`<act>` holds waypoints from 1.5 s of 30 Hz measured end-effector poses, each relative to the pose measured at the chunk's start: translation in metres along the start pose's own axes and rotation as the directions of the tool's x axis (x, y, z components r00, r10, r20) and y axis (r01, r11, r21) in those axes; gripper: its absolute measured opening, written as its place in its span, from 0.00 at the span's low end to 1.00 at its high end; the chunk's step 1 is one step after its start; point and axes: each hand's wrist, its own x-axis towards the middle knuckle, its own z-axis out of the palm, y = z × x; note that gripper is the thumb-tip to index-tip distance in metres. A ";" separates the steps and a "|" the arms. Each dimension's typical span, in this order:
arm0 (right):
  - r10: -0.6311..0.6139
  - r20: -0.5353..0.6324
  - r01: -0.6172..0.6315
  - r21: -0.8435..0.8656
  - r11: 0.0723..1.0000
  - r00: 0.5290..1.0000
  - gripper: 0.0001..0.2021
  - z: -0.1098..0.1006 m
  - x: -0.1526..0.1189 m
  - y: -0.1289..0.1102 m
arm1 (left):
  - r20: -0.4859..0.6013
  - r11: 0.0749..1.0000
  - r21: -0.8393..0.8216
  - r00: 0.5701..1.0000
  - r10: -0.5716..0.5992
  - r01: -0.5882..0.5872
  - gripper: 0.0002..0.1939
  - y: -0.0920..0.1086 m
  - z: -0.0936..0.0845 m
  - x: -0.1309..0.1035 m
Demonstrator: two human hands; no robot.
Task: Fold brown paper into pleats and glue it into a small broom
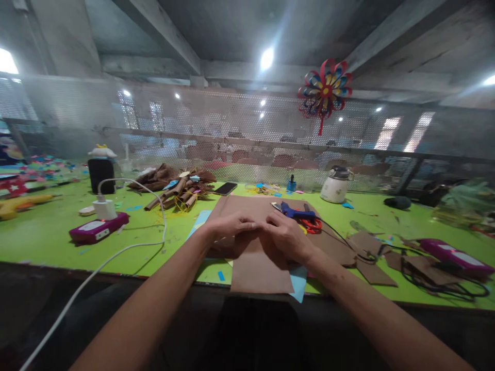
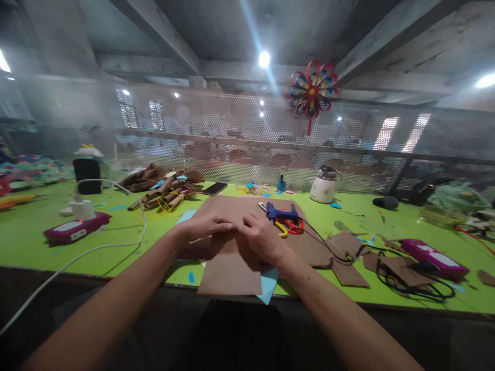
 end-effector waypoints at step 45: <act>0.476 0.134 -0.438 0.656 0.615 0.869 0.09 -0.008 0.005 0.015 | -0.099 0.943 0.328 0.991 0.089 -0.052 0.18 0.023 0.006 -0.006</act>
